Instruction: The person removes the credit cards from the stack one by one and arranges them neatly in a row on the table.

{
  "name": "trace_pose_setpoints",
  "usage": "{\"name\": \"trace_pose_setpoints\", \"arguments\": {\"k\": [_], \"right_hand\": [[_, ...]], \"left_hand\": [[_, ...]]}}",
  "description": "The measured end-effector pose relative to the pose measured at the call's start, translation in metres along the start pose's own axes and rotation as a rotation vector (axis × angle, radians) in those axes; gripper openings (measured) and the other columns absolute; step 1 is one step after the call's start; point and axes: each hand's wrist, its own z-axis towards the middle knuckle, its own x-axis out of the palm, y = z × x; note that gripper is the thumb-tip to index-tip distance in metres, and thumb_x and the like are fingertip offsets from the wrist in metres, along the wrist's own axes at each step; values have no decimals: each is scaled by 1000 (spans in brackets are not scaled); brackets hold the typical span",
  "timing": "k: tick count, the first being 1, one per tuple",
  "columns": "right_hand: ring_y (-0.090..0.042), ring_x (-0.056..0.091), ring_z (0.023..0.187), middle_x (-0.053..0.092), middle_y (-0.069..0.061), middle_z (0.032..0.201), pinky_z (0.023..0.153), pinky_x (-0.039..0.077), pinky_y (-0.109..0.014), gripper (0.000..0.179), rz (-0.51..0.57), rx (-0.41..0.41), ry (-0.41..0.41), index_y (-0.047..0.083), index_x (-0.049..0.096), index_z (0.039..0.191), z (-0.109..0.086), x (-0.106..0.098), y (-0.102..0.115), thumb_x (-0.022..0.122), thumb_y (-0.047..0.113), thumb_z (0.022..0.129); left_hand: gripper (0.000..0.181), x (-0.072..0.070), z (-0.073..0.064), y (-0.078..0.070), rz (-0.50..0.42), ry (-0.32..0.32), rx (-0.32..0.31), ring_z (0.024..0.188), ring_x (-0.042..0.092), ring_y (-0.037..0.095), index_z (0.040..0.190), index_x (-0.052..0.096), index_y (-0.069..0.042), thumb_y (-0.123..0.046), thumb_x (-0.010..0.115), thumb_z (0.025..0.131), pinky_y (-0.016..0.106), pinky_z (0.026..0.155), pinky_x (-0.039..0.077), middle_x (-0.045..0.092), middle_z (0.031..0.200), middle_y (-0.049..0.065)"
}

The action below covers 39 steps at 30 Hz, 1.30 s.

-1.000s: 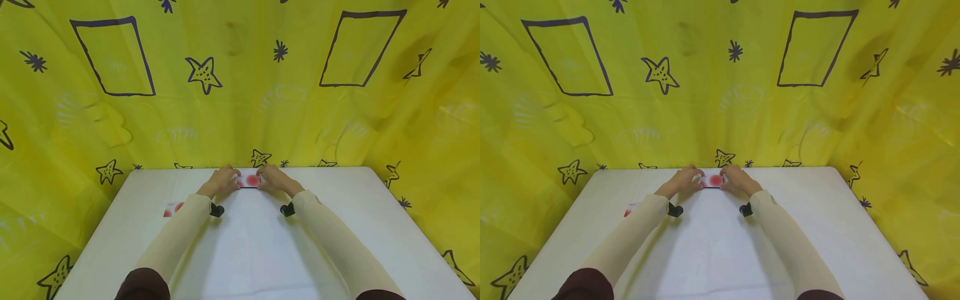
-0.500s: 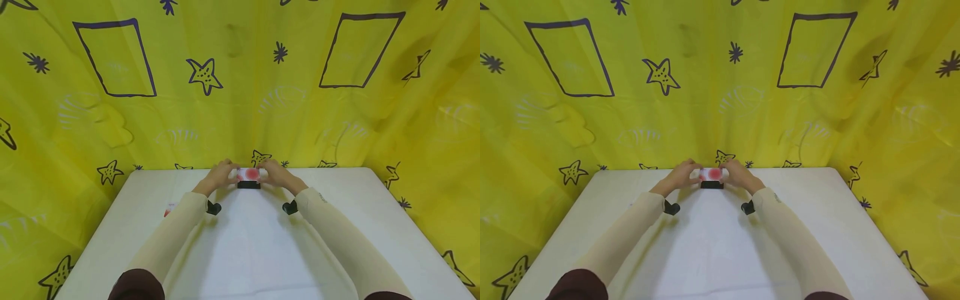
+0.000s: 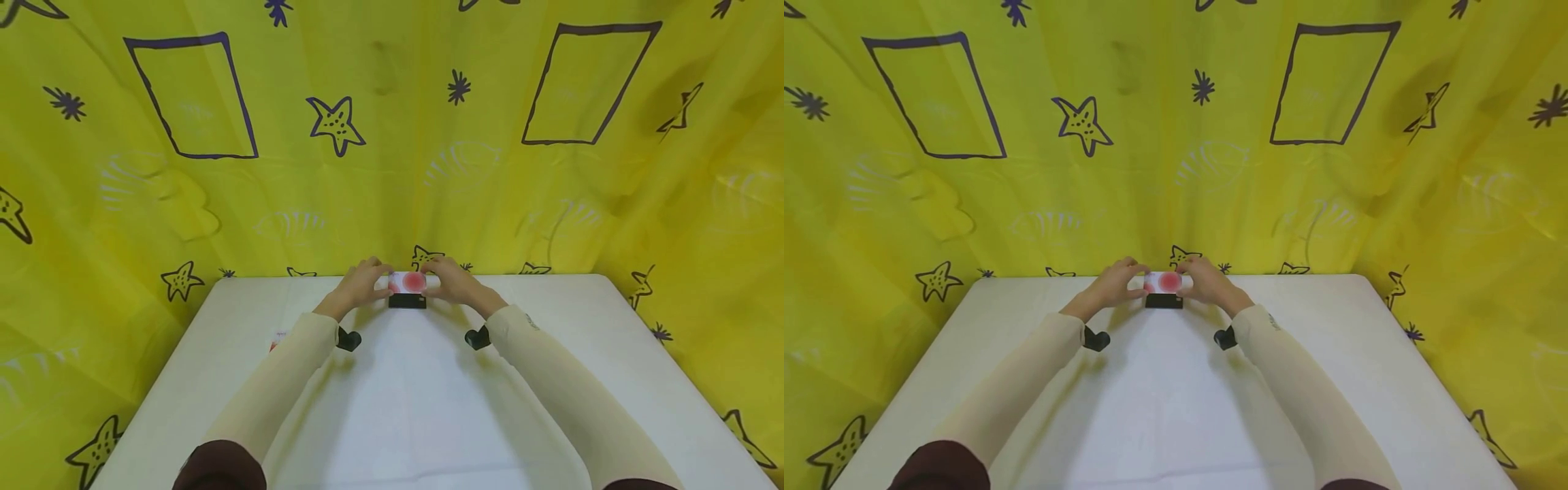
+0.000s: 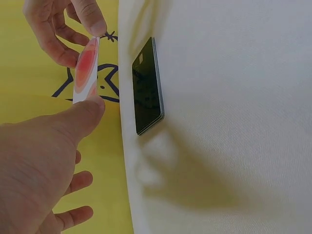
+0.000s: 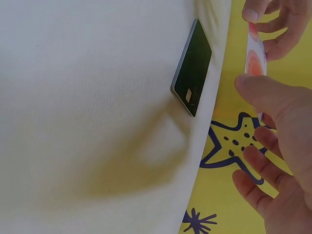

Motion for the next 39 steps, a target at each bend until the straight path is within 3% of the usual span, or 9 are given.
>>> {"name": "trace_pose_setpoints", "arguments": {"k": [12,17,25,33,39], "right_hand": [[-40,52,126,58,-23,134,110,41,-55,45,12,26,7,0,67,125,0,2,5,83,21,88],[-40,52,127,61,-21,134,110,41,-55,45,14,-7,-3,0,68,123,1,2,10,83,23,88],[-38,53,126,65,-19,128,111,41,-52,47,-8,-47,-24,-2,69,123,5,3,24,84,25,87],[-36,54,123,64,-17,129,109,42,-52,48,59,-71,-29,0,68,124,8,9,39,83,27,87],[-37,58,115,64,-19,125,101,47,-49,47,76,-132,-55,0,68,123,15,14,49,83,26,86]], "left_hand": [[49,-1,-6,3,26,-21,34,122,52,33,139,63,-14,-28,77,94,52,107,42,57,131,13],[50,-7,-15,5,38,-23,42,119,52,32,140,63,-15,-28,77,94,50,105,42,57,127,13],[48,-16,-32,15,78,-81,99,105,53,31,135,65,-12,-30,79,92,47,92,46,58,113,13],[47,-25,-51,26,62,-109,117,104,53,32,132,67,-11,-27,81,90,47,90,46,57,110,13],[48,-31,-65,37,67,-146,152,98,54,31,131,67,-8,-24,83,88,47,86,46,59,106,16]]}}
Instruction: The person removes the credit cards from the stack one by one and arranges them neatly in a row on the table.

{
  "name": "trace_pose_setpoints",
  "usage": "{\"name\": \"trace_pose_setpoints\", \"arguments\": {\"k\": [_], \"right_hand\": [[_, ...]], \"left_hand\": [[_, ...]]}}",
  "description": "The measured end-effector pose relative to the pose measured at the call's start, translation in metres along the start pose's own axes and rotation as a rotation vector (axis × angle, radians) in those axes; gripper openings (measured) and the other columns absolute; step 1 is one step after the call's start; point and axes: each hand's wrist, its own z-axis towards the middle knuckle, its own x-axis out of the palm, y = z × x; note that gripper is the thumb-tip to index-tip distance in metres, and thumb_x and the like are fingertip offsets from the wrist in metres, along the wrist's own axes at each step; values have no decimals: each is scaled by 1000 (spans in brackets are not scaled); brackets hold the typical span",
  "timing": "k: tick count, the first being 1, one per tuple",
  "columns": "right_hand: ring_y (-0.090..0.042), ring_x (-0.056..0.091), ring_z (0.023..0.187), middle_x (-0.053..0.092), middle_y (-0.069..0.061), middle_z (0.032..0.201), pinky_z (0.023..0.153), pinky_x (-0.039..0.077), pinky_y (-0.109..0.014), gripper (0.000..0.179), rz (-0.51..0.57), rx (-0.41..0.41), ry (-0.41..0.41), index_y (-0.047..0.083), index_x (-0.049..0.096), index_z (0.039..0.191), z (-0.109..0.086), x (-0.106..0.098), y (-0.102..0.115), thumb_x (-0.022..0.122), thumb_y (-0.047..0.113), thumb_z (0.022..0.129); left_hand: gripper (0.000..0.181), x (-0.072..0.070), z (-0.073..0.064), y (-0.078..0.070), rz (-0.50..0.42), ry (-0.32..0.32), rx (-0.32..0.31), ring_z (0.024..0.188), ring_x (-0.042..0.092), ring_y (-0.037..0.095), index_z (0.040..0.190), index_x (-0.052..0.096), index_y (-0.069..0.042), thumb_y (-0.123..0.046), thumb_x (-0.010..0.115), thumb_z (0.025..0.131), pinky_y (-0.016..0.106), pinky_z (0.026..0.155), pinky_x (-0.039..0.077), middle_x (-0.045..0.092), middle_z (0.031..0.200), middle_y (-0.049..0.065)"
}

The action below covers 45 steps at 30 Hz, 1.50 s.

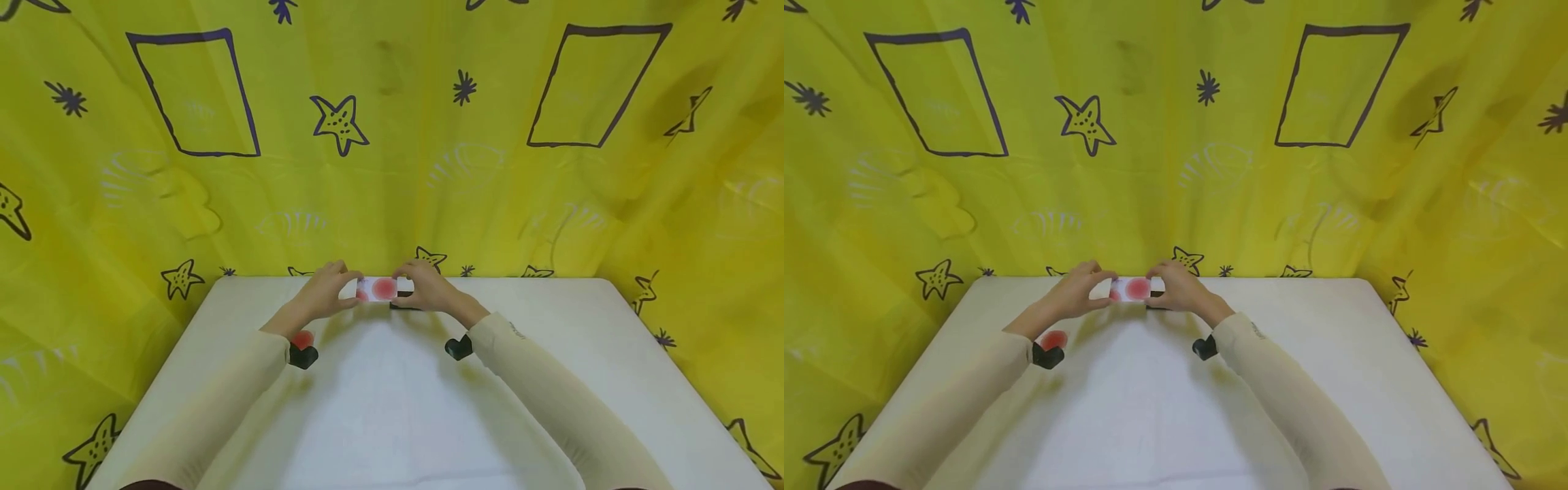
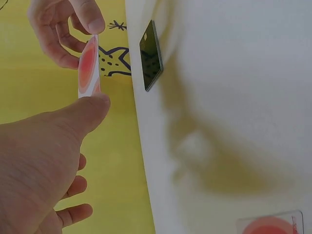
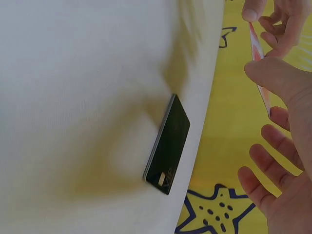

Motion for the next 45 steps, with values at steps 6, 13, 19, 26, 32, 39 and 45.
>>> {"name": "trace_pose_setpoints", "arguments": {"k": [6,13,19,26,32,39,45], "right_hand": [[-41,59,114,63,-21,126,98,49,-47,48,51,-22,4,-2,66,124,6,7,9,83,21,86],[-35,60,116,63,-15,126,100,49,-44,47,59,-10,18,0,66,125,11,14,16,82,23,87],[-34,59,116,63,-14,126,99,49,-44,47,64,6,32,3,66,126,14,18,20,82,24,87],[-30,59,114,63,-12,127,98,49,-42,47,72,2,42,3,66,125,18,24,25,82,25,87],[-28,59,113,63,-11,126,98,50,-40,46,101,-9,51,5,67,124,21,31,29,83,26,86],[-29,57,118,62,-10,129,101,48,-41,46,124,10,72,7,66,124,21,38,35,82,27,86],[-29,55,120,62,-10,129,103,46,-42,44,128,1,77,7,67,123,20,49,37,82,26,86]], "left_hand": [[50,-6,-12,9,5,-46,35,91,54,30,129,68,-5,-23,85,86,45,80,46,57,97,12],[49,-8,-23,17,26,-58,50,86,53,30,127,69,-4,-25,85,86,44,77,46,58,94,13],[48,-10,-28,19,20,-45,43,85,51,30,127,69,-5,-25,84,86,43,77,45,58,93,11],[46,-11,-36,24,25,-46,44,85,52,30,125,69,-5,-24,84,86,47,80,45,61,95,15],[42,-13,-46,27,36,-49,43,85,52,29,121,70,-7,-25,84,86,49,81,44,62,93,15],[44,-11,-55,30,16,5,-17,93,53,31,125,70,-8,-24,84,87,52,84,46,63,101,17],[43,-7,-65,31,-13,23,-38,90,51,30,126,69,-7,-22,81,88,49,81,43,61,98,14]]}}
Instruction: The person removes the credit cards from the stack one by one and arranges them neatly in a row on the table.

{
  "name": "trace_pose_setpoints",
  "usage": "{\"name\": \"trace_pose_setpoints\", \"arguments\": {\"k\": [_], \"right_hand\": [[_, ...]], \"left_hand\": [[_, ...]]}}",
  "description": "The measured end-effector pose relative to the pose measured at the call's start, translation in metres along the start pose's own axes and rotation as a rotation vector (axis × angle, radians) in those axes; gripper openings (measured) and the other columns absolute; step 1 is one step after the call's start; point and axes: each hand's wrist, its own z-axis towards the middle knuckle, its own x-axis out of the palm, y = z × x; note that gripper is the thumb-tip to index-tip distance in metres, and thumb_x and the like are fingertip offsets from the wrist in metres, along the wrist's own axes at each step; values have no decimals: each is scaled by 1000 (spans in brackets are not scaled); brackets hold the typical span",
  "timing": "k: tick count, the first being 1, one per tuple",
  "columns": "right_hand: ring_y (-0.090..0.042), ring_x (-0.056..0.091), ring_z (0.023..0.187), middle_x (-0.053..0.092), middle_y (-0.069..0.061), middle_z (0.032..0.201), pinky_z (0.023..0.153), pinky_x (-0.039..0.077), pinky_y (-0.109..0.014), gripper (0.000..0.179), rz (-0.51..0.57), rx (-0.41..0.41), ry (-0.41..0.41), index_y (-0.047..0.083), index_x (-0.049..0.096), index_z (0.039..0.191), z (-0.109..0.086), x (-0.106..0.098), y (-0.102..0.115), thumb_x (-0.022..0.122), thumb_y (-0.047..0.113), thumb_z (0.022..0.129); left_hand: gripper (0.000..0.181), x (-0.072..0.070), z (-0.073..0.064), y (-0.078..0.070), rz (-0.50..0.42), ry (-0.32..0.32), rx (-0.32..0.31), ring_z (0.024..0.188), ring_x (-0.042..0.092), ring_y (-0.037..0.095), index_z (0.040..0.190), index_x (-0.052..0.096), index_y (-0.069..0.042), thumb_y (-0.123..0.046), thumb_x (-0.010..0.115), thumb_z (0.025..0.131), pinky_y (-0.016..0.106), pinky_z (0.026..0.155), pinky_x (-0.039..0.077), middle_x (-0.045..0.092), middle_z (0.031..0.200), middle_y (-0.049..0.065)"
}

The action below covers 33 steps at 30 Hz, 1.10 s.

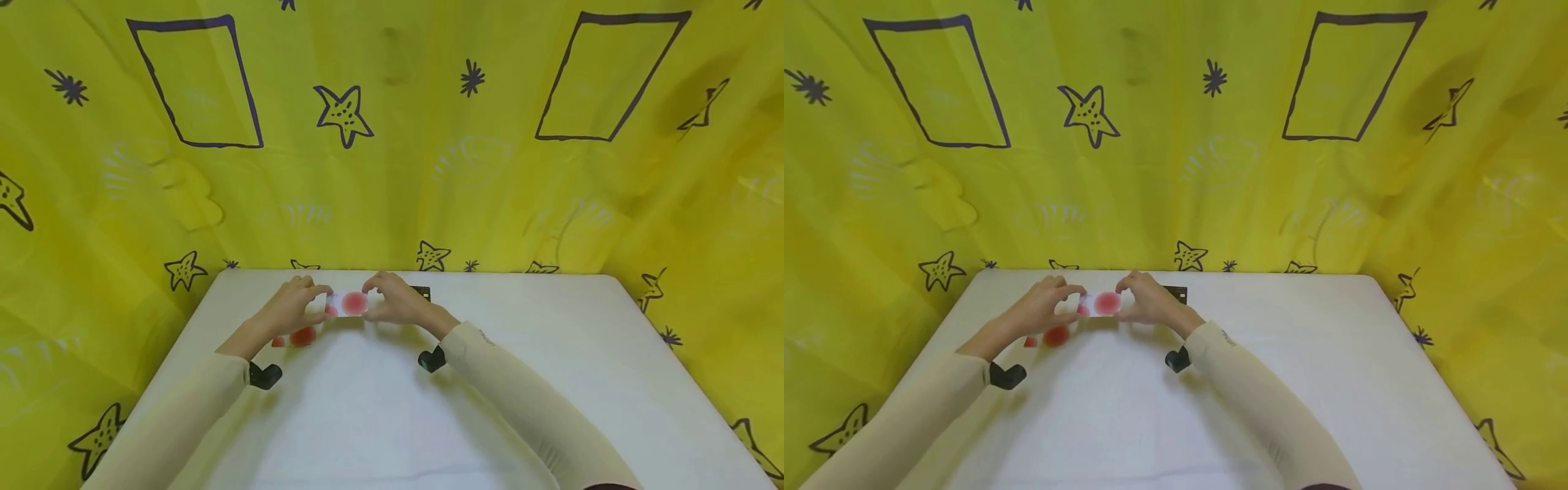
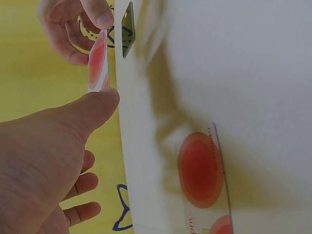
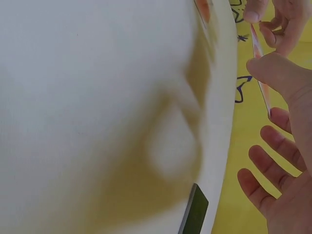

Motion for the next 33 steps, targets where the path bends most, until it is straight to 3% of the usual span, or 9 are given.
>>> {"name": "trace_pose_setpoints", "arguments": {"k": [6,12,24,33], "right_hand": [[-28,56,117,63,-9,127,102,48,-40,43,2,3,8,7,68,121,0,9,2,83,26,86],[-27,57,115,64,-10,125,102,47,-40,43,-29,-17,11,7,68,121,1,17,1,83,27,85],[-26,57,115,64,-9,124,104,46,-40,45,-38,-7,43,8,69,121,-2,31,2,84,30,85],[-24,56,114,63,-8,123,104,46,-40,44,-35,2,64,10,69,120,-3,37,4,83,32,85]], "left_hand": [[42,4,-7,1,-25,32,-28,90,52,27,128,69,-8,-22,77,90,48,81,44,59,95,11],[40,8,-13,2,-28,39,-29,87,51,26,126,70,-8,-22,78,89,45,77,44,61,96,14],[42,19,-22,5,-9,41,-43,82,48,23,122,72,-9,-26,82,85,41,75,41,59,91,8],[43,24,-27,6,-20,77,-78,83,46,22,122,73,-9,-30,82,85,38,74,37,57,89,6]]}}
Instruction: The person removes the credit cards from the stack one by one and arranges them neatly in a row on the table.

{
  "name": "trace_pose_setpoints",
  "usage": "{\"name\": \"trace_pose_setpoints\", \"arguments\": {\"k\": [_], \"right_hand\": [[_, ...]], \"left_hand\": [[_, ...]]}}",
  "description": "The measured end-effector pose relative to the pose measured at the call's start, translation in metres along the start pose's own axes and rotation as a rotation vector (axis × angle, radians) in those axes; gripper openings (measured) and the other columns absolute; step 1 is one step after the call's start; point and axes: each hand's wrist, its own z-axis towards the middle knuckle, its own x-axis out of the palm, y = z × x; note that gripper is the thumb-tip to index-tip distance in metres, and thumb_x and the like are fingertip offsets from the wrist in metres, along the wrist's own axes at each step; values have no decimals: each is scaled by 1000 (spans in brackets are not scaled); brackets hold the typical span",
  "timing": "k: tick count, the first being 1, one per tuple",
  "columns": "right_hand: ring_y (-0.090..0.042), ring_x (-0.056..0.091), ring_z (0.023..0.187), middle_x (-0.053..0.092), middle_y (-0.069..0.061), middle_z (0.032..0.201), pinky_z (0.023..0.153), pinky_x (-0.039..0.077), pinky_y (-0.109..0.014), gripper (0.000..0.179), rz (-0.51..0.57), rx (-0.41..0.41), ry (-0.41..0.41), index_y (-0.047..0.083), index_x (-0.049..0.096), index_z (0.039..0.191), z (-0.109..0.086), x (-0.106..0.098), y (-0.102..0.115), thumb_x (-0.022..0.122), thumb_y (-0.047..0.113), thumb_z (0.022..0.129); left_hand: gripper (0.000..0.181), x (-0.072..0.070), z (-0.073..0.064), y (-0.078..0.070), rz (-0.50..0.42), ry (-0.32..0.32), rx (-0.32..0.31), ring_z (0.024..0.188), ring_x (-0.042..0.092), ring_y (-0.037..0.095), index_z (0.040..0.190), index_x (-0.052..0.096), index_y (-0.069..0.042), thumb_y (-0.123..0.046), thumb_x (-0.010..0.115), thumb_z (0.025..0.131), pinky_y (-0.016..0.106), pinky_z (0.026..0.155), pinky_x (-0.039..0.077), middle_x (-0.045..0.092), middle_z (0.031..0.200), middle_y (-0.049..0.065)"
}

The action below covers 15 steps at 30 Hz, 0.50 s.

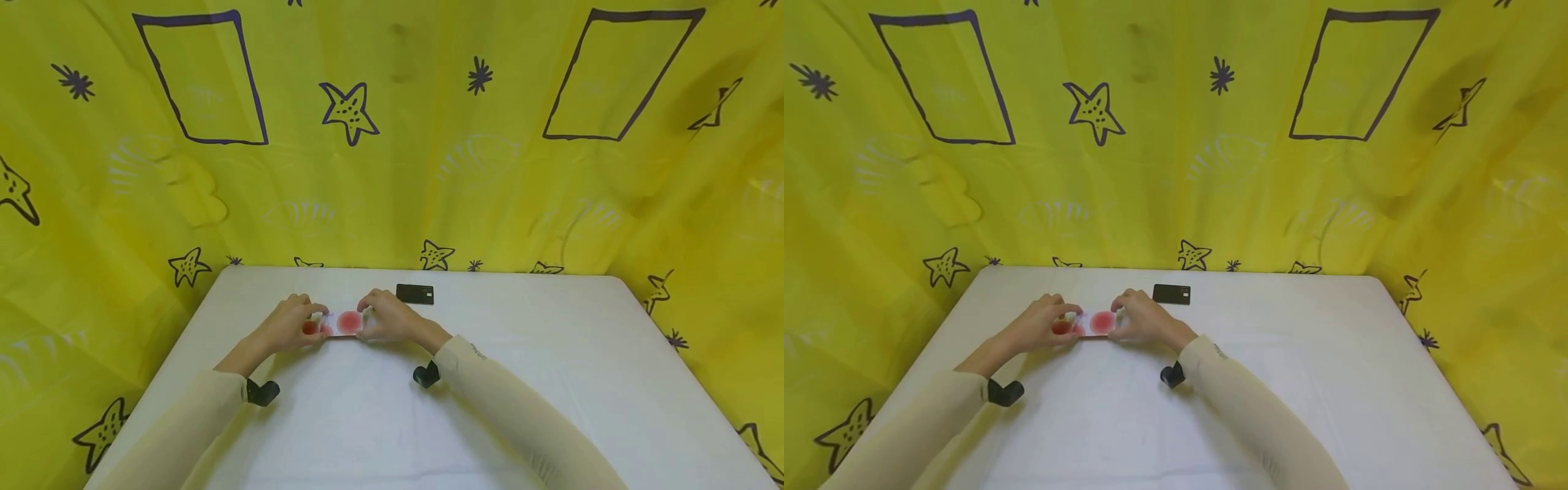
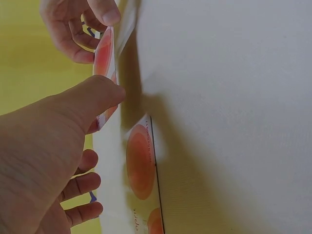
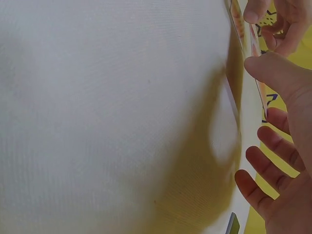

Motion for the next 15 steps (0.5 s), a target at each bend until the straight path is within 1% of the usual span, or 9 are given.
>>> {"name": "trace_pose_setpoints", "arguments": {"k": [8,15], "right_hand": [[-23,54,113,62,-6,122,103,46,-36,44,-27,5,11,11,69,120,0,5,0,83,34,85],[-22,55,113,63,-4,122,102,47,-35,42,-40,17,19,13,70,118,-1,7,2,83,37,85]], "left_hand": [[41,4,-3,1,-17,17,-26,85,47,21,121,74,-11,-29,83,85,36,73,39,58,91,5],[40,5,-4,0,-31,47,-62,90,51,23,121,74,-13,-29,83,86,37,76,44,60,96,5]]}}
